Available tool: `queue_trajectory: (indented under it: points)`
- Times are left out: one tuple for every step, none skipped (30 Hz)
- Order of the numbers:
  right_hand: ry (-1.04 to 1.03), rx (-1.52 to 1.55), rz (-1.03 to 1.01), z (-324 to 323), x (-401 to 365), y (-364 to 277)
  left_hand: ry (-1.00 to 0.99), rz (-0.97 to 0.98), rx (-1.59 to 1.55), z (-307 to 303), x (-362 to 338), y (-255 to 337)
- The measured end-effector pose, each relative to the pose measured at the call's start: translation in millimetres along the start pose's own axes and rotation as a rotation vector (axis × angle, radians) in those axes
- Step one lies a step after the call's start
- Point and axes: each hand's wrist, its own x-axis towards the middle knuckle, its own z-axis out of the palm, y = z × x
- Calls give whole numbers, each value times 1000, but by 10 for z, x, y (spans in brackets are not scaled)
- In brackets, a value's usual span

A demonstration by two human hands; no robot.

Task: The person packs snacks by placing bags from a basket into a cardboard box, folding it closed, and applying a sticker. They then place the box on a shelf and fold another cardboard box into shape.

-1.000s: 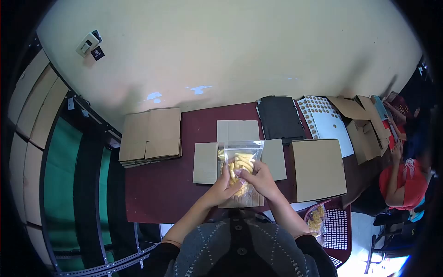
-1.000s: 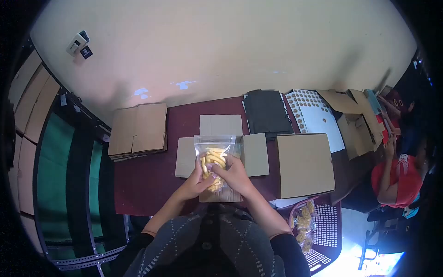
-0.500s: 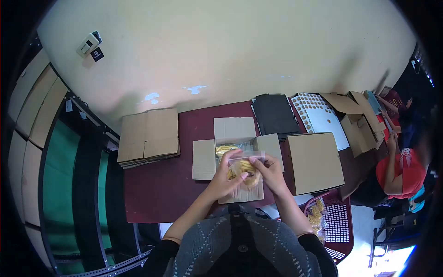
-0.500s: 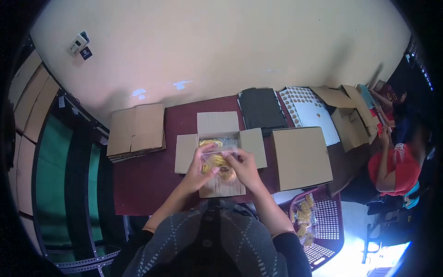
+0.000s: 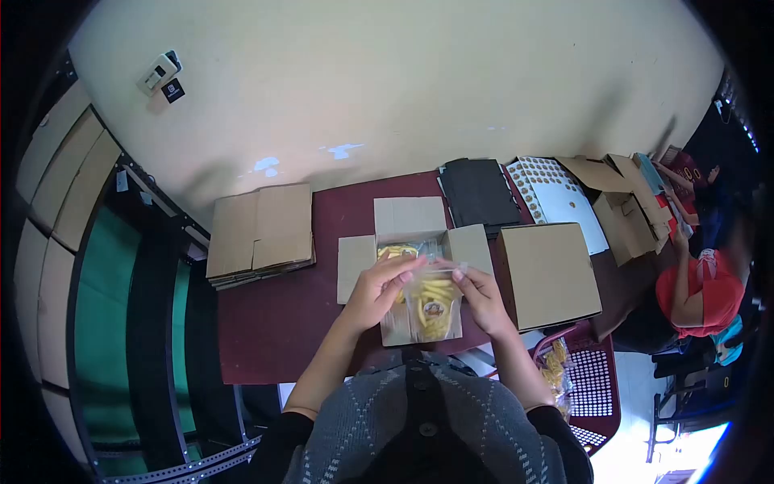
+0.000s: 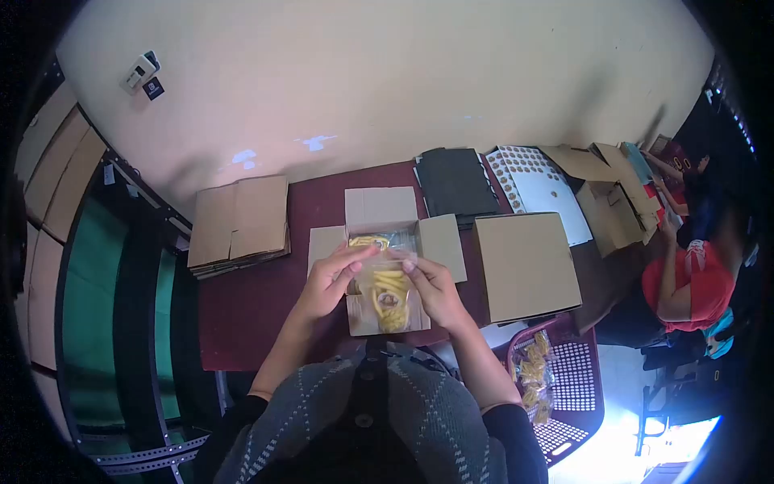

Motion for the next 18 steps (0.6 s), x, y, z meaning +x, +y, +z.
queue_trajectory:
  points:
    - [115, -13, -95, 47, 11, -8, 96, 24, -40, 27, 20, 71]
    - [231, -27, -190, 78, 22, -15, 98, 27, -39, 22, 32, 70]
    - [230, -26, -191, 87, 46, -25, 114, 34, -18, 19, 39, 62]
    - [287, -253, -359, 87, 82, -38, 127, 39, 3, 22, 37, 53]
    - [343, -482, -524, 96, 99, -45, 124, 39, 4, 47, 30, 45]
    - [301, -502, -530, 132, 88, -41, 75, 72, -48, 98, 23, 39]
    - [305, -502, -529, 194, 97, -39, 26, 105, -100, 153, 27, 40]
    - [303, -515, -544, 271, 116, -38, 29, 172, -106, 208, 45, 61]
    - [300, -529, -559, 312, 129, -35, 28, 173, -106, 248, 57, 48]
    - [247, -371, -533, 302, 177, 16, 59, 109, -235, 285, 62, 16]
    - [246, -371, -533, 291, 231, 37, 91, 44, -364, 328, 66, 2]
    - [321, -439, -563, 284, 292, 46, 220, -17, -386, 372, 90, 105]
    - [397, -507, -593, 286, 353, 44, 221, -18, -386, 351, 96, 81]
    - [553, -130, -547, 384, 441, 28, 236, -59, -377, 316, 108, 38]
    - [552, -130, -548, 331, 484, 70, 251, -98, -367, 289, 129, 16]
    - [409, -89, -486, 246, 525, 139, 329, -50, -328, 298, 174, 41]
    - [266, -49, -423, 190, 545, 186, 328, -47, -325, 253, 195, 33]
    - [221, 56, -336, 189, 528, 143, 275, 0, -198, 177, 202, 18]
